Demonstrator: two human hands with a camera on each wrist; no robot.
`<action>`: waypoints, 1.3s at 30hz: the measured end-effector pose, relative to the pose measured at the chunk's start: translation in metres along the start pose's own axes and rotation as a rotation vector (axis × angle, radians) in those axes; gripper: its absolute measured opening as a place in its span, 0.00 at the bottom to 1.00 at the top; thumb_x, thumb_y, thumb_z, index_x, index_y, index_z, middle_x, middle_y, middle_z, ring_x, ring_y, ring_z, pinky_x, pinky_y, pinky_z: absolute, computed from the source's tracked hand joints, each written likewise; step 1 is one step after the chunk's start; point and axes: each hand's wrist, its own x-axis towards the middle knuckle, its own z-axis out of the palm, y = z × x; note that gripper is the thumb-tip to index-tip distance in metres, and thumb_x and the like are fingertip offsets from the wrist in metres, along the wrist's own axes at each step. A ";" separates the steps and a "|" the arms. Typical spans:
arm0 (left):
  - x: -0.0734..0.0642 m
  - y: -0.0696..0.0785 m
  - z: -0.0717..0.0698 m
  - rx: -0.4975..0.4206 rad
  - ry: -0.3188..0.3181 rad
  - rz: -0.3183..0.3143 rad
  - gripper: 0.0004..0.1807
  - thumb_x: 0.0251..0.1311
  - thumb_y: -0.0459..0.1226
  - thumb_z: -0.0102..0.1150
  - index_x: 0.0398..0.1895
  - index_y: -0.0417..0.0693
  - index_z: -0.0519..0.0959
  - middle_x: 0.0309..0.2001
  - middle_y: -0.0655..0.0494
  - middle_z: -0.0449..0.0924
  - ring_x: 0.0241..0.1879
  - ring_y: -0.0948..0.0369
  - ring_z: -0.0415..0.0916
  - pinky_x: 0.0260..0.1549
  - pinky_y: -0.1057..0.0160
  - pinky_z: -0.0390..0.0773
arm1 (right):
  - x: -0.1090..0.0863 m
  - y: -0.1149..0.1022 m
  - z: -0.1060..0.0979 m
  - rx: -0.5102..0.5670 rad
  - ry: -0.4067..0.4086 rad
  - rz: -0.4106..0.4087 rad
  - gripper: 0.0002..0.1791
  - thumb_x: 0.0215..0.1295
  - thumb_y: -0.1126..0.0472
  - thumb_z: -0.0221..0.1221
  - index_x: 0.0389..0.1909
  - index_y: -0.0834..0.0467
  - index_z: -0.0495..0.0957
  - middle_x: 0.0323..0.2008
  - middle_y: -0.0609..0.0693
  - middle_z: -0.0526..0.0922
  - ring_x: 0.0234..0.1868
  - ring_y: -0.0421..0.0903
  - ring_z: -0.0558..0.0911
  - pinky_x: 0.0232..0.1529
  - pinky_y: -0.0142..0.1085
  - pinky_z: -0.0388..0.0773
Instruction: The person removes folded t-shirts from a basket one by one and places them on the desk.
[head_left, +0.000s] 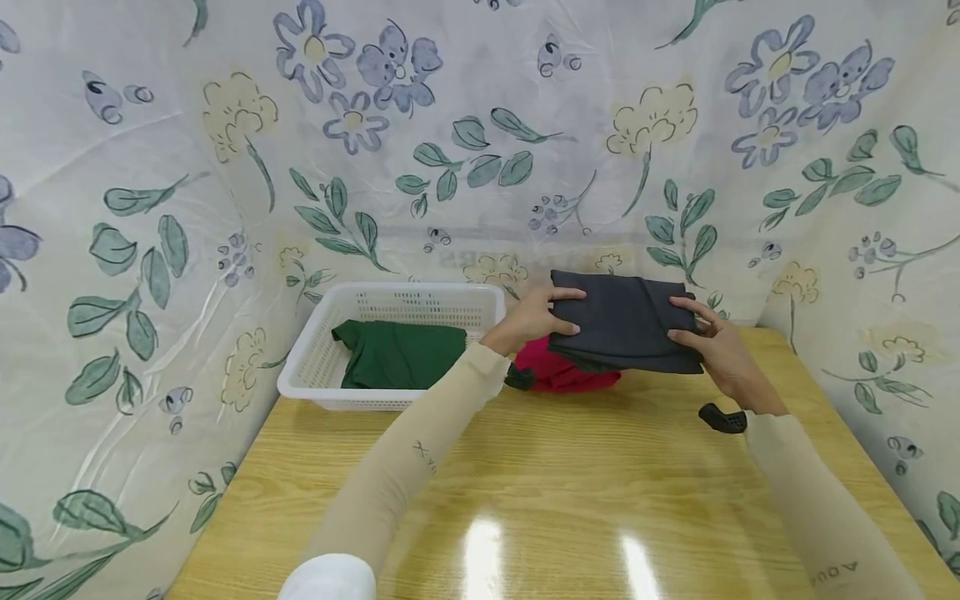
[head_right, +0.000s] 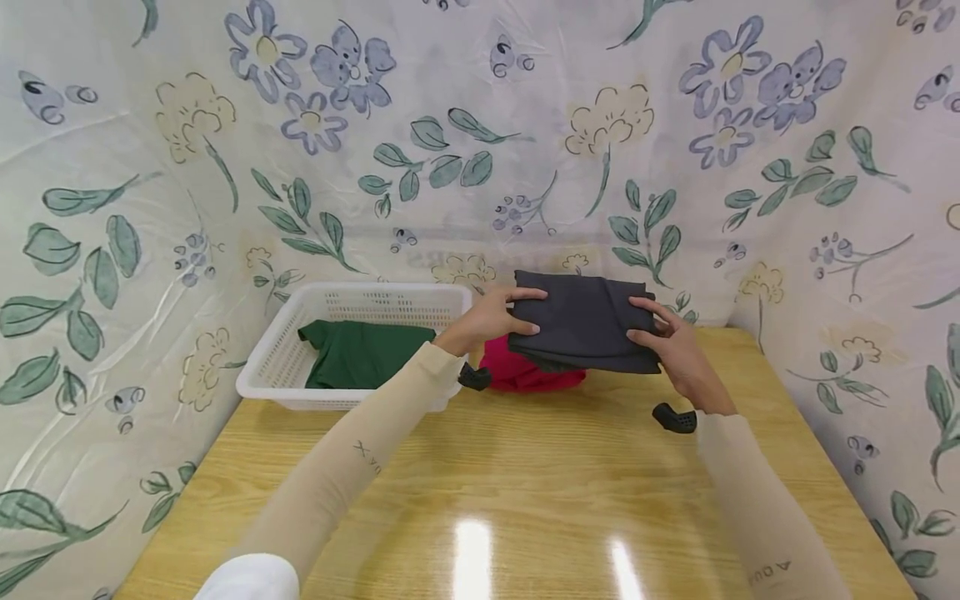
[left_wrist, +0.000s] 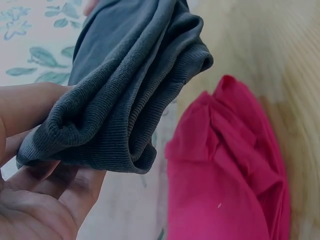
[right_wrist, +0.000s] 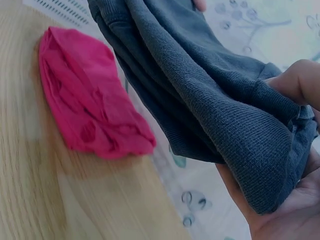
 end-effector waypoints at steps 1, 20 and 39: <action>0.001 0.001 0.003 -0.012 0.002 0.000 0.34 0.60 0.26 0.71 0.70 0.56 0.77 0.75 0.46 0.64 0.61 0.51 0.78 0.46 0.61 0.84 | -0.001 0.001 -0.003 0.005 0.003 -0.008 0.34 0.73 0.72 0.59 0.76 0.51 0.66 0.62 0.51 0.71 0.54 0.41 0.84 0.48 0.34 0.83; 0.038 -0.014 0.078 0.057 0.047 0.037 0.33 0.60 0.26 0.71 0.69 0.54 0.78 0.75 0.47 0.61 0.70 0.50 0.67 0.54 0.59 0.81 | -0.024 0.013 -0.057 -0.048 0.169 0.039 0.33 0.73 0.70 0.60 0.75 0.45 0.70 0.54 0.43 0.75 0.44 0.39 0.86 0.41 0.31 0.84; 0.059 -0.031 0.131 0.184 0.032 -0.027 0.38 0.60 0.22 0.65 0.73 0.57 0.74 0.73 0.47 0.67 0.39 0.58 0.70 0.27 0.67 0.72 | -0.030 0.043 -0.095 -0.129 0.287 0.144 0.33 0.73 0.68 0.61 0.76 0.47 0.69 0.63 0.49 0.73 0.45 0.34 0.83 0.41 0.29 0.83</action>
